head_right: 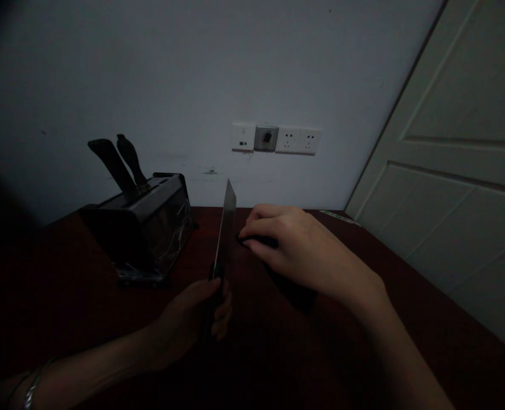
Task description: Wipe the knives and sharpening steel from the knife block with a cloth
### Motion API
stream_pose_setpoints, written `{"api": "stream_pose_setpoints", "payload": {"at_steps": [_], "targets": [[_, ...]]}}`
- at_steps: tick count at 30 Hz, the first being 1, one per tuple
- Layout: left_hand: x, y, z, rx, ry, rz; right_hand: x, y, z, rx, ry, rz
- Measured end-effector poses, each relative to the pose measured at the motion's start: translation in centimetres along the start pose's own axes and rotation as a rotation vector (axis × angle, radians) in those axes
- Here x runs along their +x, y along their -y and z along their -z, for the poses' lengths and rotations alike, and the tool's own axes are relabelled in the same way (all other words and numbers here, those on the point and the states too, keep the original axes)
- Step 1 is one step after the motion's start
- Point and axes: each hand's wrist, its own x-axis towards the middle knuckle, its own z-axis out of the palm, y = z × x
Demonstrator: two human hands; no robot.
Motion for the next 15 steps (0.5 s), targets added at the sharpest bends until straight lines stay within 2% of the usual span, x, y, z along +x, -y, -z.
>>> {"api": "stream_pose_setpoints", "payload": {"at_steps": [6, 10, 15], "targets": [[0.45, 0.13, 0.48, 0.148, -0.130, -0.011, -0.04, 0.03, -0.06, -0.005, -0.011, -0.004], [0.44, -0.04, 0.25, 0.343, -0.232, -0.036, 0.06, -0.01, -0.08, -0.010, -0.009, 0.004], [0.21, -0.25, 0.12, 0.562, -0.241, -0.102, 0.12, 0.16, -0.10, 0.032, -0.002, 0.029]]}}
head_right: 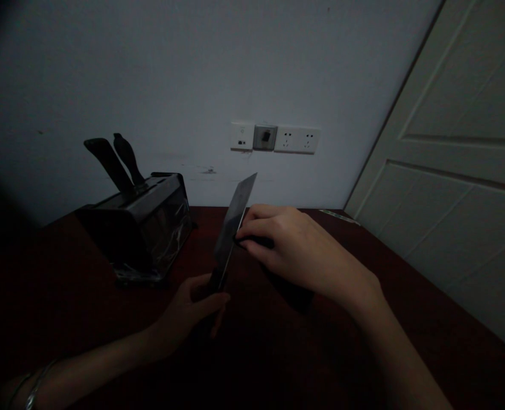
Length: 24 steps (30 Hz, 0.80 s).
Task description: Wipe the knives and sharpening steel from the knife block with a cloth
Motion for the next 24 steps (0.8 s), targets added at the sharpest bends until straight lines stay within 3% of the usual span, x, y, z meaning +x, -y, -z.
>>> {"api": "stream_pose_setpoints", "payload": {"at_steps": [9, 15, 21, 24], "targets": [[-0.1, 0.2, -0.5, 0.045, -0.025, -0.055, 0.0, 0.0, 0.0, -0.016, 0.007, -0.002], [-0.3, 0.1, -0.8, -0.010, 0.055, 0.061, 0.1, 0.0, -0.1, -0.011, 0.000, 0.020], [-0.3, 1.1, -1.1, 0.064, -0.068, 0.089, 0.2, 0.0, -0.2, 0.011, 0.034, 0.029], [-0.2, 1.6, -1.3, 0.068, -0.135, 0.078, 0.4, 0.0, -0.4, 0.024, 0.112, 0.015]]}}
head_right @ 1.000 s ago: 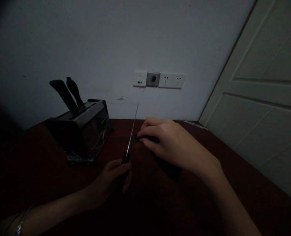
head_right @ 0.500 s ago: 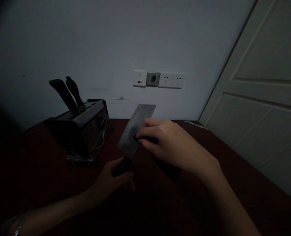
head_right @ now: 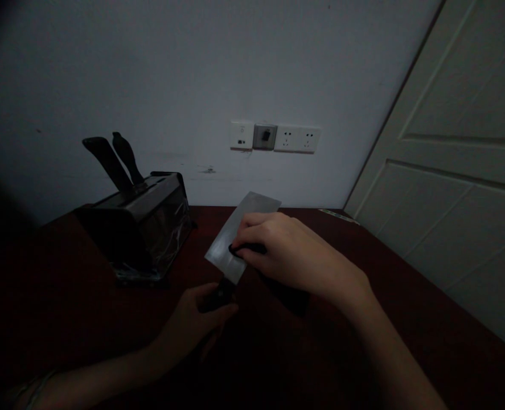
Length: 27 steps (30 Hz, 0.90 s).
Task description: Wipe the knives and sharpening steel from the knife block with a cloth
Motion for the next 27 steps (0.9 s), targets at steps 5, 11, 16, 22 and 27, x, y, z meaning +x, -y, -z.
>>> {"api": "stream_pose_setpoints", "payload": {"at_steps": [5, 11, 16, 22, 27], "targets": [[0.0, 0.0, 0.0, 0.031, -0.058, -0.040, 0.3, -0.2, -0.8, -0.006, 0.154, -0.072], [-0.4, 0.1, -0.2, -0.077, -0.045, -0.094, 0.7, -0.4, -2.0, -0.021, 0.212, -0.115], [-0.9, 0.2, -0.6, -0.117, -0.050, -0.107, 0.8, -0.4, -2.4, -0.040, 0.208, -0.118], [-1.4, 0.6, -0.7, -0.079, -0.033, -0.079, 1.3, 0.2, -3.3, -0.003, 0.248, -0.049], [-1.5, 1.0, -0.8, -0.098, -0.011, -0.060, 1.7, 0.4, -3.8, -0.039, 0.244, -0.011]]}}
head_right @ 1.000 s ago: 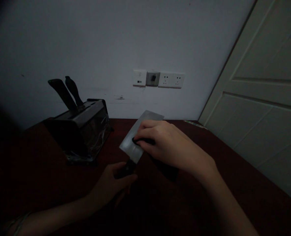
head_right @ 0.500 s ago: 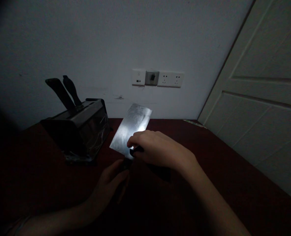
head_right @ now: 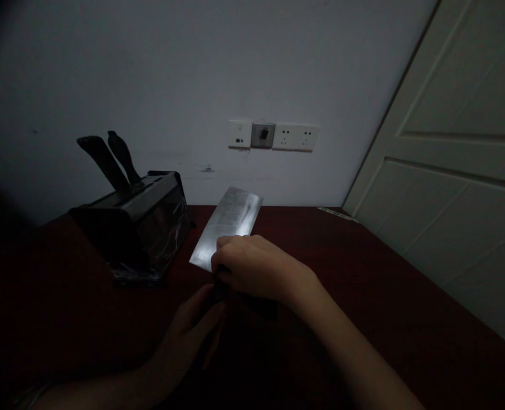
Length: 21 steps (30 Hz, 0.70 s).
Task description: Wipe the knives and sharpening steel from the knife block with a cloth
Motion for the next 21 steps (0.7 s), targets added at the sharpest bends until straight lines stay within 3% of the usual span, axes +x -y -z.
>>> {"api": "stream_pose_setpoints", "payload": {"at_steps": [6, 14, 21], "targets": [[-0.2, -0.5, -0.2, 0.020, 0.003, 0.000, -0.7, -0.3, 0.6, 0.014, 0.054, -0.065], [-0.5, 0.2, -0.1, 0.019, 0.007, 0.001, 0.4, 0.5, 0.0, 0.003, 0.017, 0.016], [-0.5, -0.1, -0.3, -0.033, 0.030, -0.041, -0.9, 0.0, 1.0, 0.065, 0.110, -0.090]]}}
